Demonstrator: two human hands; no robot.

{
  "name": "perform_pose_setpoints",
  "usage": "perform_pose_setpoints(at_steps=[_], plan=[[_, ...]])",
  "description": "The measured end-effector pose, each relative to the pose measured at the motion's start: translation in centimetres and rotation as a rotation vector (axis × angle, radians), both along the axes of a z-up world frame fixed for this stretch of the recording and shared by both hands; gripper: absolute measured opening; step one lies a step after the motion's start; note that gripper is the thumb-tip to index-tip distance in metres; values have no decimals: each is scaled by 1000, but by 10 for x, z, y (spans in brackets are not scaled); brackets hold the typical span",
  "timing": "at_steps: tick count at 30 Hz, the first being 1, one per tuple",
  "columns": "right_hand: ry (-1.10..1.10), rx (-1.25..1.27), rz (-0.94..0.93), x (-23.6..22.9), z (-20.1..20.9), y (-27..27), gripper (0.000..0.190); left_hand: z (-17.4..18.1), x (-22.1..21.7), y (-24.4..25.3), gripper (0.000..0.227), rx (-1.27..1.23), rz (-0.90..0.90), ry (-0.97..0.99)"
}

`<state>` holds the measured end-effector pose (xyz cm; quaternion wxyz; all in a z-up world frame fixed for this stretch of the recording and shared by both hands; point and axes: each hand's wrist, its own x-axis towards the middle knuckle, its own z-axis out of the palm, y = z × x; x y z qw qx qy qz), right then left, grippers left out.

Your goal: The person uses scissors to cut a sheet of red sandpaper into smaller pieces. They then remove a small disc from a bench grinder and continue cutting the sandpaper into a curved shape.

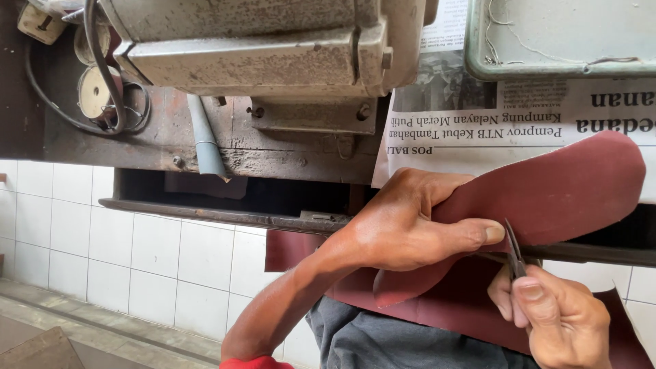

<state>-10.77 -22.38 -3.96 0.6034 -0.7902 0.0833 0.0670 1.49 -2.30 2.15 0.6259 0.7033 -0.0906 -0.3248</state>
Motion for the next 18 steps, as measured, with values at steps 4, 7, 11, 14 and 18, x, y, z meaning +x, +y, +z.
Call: perform_pose_setpoints(at_steps=[4, 7, 11, 14, 18], plan=[[97, 16, 15, -4, -6, -8, 56, -1, -1, 1, 18, 32, -23, -56], [46, 18, 44, 0, -3, -4, 54, -1, -1, 1, 22, 41, -37, -60], [17, -16, 28, -2, -8, -3, 55, 2, 0, 2, 16, 36, -45, -11], [93, -9, 26, -8, -18, -14, 54, -4, -3, 1, 22, -21, -1, -40], [122, 301, 28, -10, -24, -21, 53, 2, 0, -1, 21, -9, 1, 23]])
